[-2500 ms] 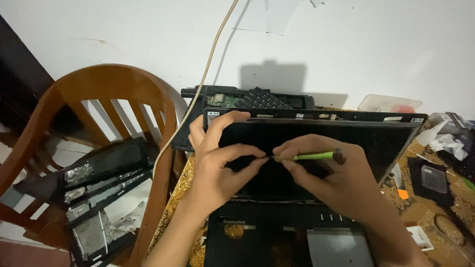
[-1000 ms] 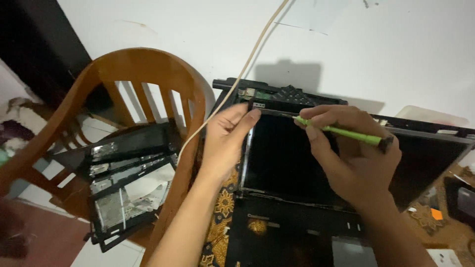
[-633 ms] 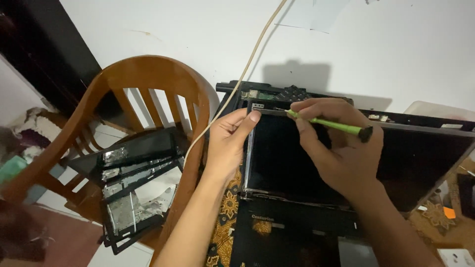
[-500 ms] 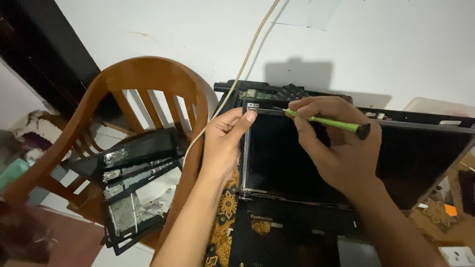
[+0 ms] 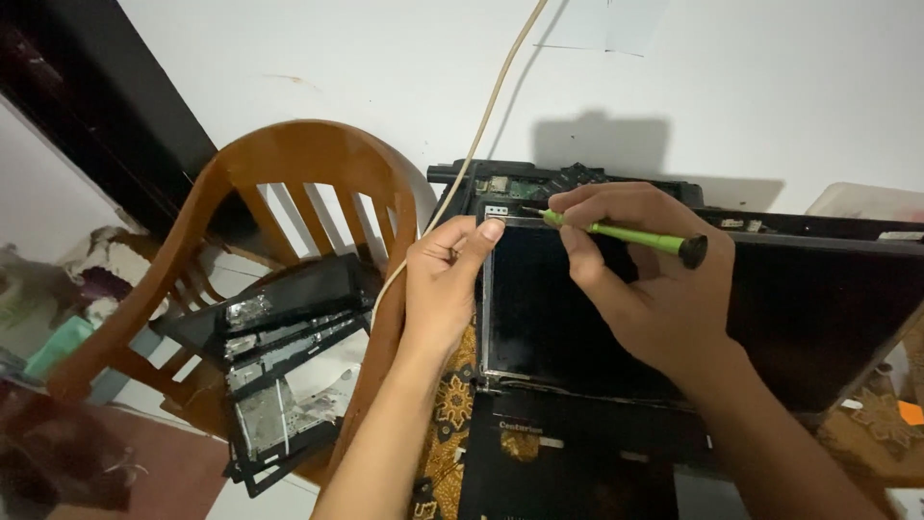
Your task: Disassembling and repairing a laptop screen and bezel using a screwdriver and manual prying.
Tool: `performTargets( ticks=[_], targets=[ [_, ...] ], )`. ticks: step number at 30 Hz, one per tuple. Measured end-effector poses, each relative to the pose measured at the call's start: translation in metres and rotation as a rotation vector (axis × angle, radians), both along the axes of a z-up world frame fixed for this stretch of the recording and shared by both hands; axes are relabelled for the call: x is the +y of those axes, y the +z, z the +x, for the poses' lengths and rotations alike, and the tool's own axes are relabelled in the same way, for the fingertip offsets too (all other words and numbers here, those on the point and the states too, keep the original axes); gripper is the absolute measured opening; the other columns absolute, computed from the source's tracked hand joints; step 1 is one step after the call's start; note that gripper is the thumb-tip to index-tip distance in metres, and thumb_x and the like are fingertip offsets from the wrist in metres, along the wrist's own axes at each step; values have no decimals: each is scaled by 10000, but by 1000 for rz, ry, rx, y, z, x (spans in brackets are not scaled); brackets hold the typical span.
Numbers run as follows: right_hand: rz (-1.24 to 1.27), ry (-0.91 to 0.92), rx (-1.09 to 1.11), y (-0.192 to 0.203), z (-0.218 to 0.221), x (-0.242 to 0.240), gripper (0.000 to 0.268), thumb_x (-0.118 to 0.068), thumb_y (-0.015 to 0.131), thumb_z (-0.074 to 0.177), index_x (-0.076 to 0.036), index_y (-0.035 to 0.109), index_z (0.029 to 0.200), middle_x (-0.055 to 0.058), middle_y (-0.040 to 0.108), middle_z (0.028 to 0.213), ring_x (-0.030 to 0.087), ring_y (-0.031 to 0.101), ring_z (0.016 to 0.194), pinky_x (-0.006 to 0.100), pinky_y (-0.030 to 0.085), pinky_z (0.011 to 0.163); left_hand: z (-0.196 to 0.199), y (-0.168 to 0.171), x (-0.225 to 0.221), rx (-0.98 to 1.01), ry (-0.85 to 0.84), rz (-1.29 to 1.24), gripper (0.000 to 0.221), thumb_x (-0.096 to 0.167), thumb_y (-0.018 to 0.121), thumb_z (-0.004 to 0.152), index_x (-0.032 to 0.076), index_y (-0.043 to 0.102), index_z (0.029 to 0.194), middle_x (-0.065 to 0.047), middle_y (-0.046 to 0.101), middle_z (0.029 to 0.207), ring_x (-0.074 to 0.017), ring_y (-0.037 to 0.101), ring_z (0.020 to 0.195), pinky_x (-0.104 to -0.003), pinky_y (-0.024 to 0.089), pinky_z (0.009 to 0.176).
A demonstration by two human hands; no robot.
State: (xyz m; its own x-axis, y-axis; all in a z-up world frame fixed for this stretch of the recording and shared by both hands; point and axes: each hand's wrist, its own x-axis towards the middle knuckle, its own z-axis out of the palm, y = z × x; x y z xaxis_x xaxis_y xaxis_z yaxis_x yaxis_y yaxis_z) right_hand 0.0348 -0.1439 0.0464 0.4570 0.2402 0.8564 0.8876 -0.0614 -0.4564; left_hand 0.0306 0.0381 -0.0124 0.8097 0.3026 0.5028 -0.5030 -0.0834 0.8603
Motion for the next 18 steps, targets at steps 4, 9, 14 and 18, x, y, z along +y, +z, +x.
performTargets(
  ticks=[4, 9, 14, 18],
  targets=[
    [14, 25, 14, 2, -1, 1, 33, 32, 663, 981, 38, 665, 1013, 200, 734, 1065, 260, 753, 965, 279, 548, 732, 1, -2, -1, 3, 31, 9, 364, 331, 669, 984, 185, 497, 698, 92, 297, 721, -63, 286, 706, -252, 234, 669],
    [4, -12, 16, 0, 0, -1, 32, 45, 681, 976, 23, 687, 999, 181, 748, 1075, 205, 748, 872, 212, 439, 547, 3, -4, -1, 6, 27, -44, 312, 327, 709, 959, 165, 586, 723, 92, 332, 710, -65, 313, 703, -253, 267, 671],
    [-25, -33, 25, -2, 3, 1, 46, 23, 692, 969, -10, 687, 1001, 149, 755, 1081, 134, 696, 788, 181, 363, 487, 10, -12, 0, 3, -36, -193, 143, 228, 774, 920, 86, 783, 929, 90, 610, 791, -40, 491, 764, -234, 400, 723],
    [4, 68, 53, -2, 5, 5, 44, 66, 664, 963, 27, 663, 986, 189, 731, 1062, 277, 749, 1044, 331, 628, 928, 8, -8, -1, -29, -94, -202, 237, 214, 744, 940, 135, 640, 743, 93, 375, 714, -51, 330, 710, -238, 264, 676]
  ],
)
